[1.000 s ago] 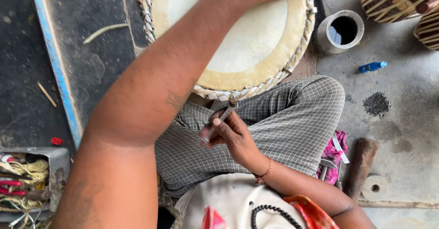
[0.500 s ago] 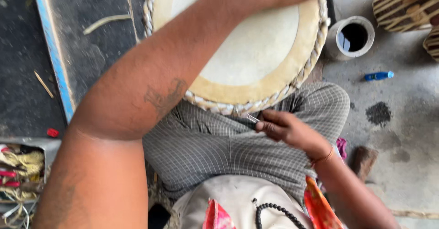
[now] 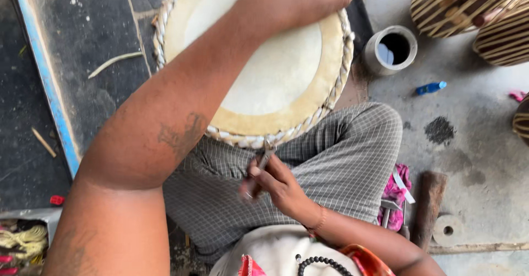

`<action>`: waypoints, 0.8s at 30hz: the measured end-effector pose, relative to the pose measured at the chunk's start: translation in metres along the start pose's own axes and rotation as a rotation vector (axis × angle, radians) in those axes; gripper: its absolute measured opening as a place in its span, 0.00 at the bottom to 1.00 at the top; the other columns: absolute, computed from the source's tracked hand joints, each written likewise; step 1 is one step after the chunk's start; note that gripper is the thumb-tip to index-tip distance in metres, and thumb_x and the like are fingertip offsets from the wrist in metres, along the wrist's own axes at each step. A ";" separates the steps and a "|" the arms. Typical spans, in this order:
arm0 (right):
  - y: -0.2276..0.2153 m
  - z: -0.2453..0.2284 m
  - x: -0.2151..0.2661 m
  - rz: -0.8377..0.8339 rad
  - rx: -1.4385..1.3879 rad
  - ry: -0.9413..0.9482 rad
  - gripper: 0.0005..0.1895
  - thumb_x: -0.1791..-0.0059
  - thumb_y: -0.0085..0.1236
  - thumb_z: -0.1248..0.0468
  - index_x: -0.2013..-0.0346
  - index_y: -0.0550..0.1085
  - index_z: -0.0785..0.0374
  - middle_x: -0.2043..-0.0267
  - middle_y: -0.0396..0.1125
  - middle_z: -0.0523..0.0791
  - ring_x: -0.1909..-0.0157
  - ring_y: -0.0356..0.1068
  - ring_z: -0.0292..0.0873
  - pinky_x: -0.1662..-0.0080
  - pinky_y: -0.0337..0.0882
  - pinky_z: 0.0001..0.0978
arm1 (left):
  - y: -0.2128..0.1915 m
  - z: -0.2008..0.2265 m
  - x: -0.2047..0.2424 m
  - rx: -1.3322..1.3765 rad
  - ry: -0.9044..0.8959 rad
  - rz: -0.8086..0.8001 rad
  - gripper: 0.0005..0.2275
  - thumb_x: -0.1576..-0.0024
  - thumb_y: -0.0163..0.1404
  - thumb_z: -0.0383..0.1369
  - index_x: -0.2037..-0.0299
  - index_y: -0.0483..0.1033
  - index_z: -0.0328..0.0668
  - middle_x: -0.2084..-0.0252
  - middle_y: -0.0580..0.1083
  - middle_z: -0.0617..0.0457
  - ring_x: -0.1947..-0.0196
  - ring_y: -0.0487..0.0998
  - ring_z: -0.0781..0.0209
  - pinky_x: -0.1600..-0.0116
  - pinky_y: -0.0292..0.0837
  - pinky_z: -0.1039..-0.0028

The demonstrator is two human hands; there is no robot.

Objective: The person tightens and adjusts the braided leather straps of a tabla drum using a small metal wrench while sitting on the floor, occasionally striking the drum head with a hammer or by hand.

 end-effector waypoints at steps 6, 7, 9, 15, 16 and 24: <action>-0.079 -0.027 0.025 -0.012 0.373 0.293 0.13 0.42 0.50 0.57 0.62 0.74 0.64 0.79 0.61 0.39 0.79 0.56 0.33 0.74 0.59 0.25 | -0.007 0.012 -0.004 -0.251 0.031 0.000 0.23 0.41 0.44 0.54 0.57 0.83 0.45 0.58 0.80 0.45 0.58 0.81 0.49 0.52 0.72 0.48; -0.107 -0.048 0.015 0.055 0.652 0.314 0.16 0.44 0.52 0.56 0.65 0.79 0.64 0.78 0.64 0.39 0.78 0.57 0.32 0.72 0.61 0.24 | -0.006 0.011 -0.004 -0.249 0.044 -0.010 0.23 0.40 0.43 0.54 0.56 0.83 0.45 0.57 0.80 0.44 0.57 0.80 0.48 0.50 0.71 0.48; -0.115 -0.071 -0.012 -0.128 0.595 0.287 0.16 0.44 0.54 0.57 0.66 0.80 0.67 0.82 0.58 0.40 0.80 0.53 0.34 0.74 0.56 0.26 | 0.000 0.011 0.000 -0.243 0.064 -0.028 0.24 0.39 0.42 0.54 0.55 0.83 0.44 0.57 0.80 0.43 0.56 0.80 0.47 0.49 0.71 0.48; -0.101 -0.045 0.017 -0.109 0.614 0.256 0.15 0.43 0.52 0.55 0.60 0.73 0.66 0.74 0.62 0.40 0.74 0.59 0.34 0.70 0.62 0.26 | -0.014 0.013 0.003 -0.347 0.100 0.086 0.23 0.42 0.44 0.55 0.59 0.84 0.46 0.58 0.80 0.43 0.57 0.80 0.45 0.53 0.73 0.44; -0.097 -0.035 0.025 -0.108 0.541 0.260 0.16 0.42 0.51 0.55 0.59 0.72 0.66 0.74 0.61 0.41 0.74 0.59 0.34 0.70 0.62 0.26 | -0.011 0.009 -0.001 -0.261 0.057 0.024 0.23 0.42 0.44 0.55 0.56 0.82 0.45 0.58 0.80 0.43 0.59 0.81 0.44 0.54 0.74 0.47; -0.027 0.008 0.029 -0.189 0.192 0.104 0.10 0.41 0.40 0.59 0.57 0.63 0.63 0.57 0.76 0.49 0.57 0.77 0.42 0.58 0.79 0.34 | 0.009 -0.001 0.003 0.195 -0.241 -0.056 0.21 0.42 0.44 0.51 0.52 0.77 0.44 0.68 0.81 0.44 0.76 0.85 0.54 0.68 0.83 0.69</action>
Point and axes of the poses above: each hand's wrist, its own x-axis away from the middle knuckle, its own y-axis out of the palm, z = x × y, the point moved 7 cm from there along -x, towards the middle knuckle
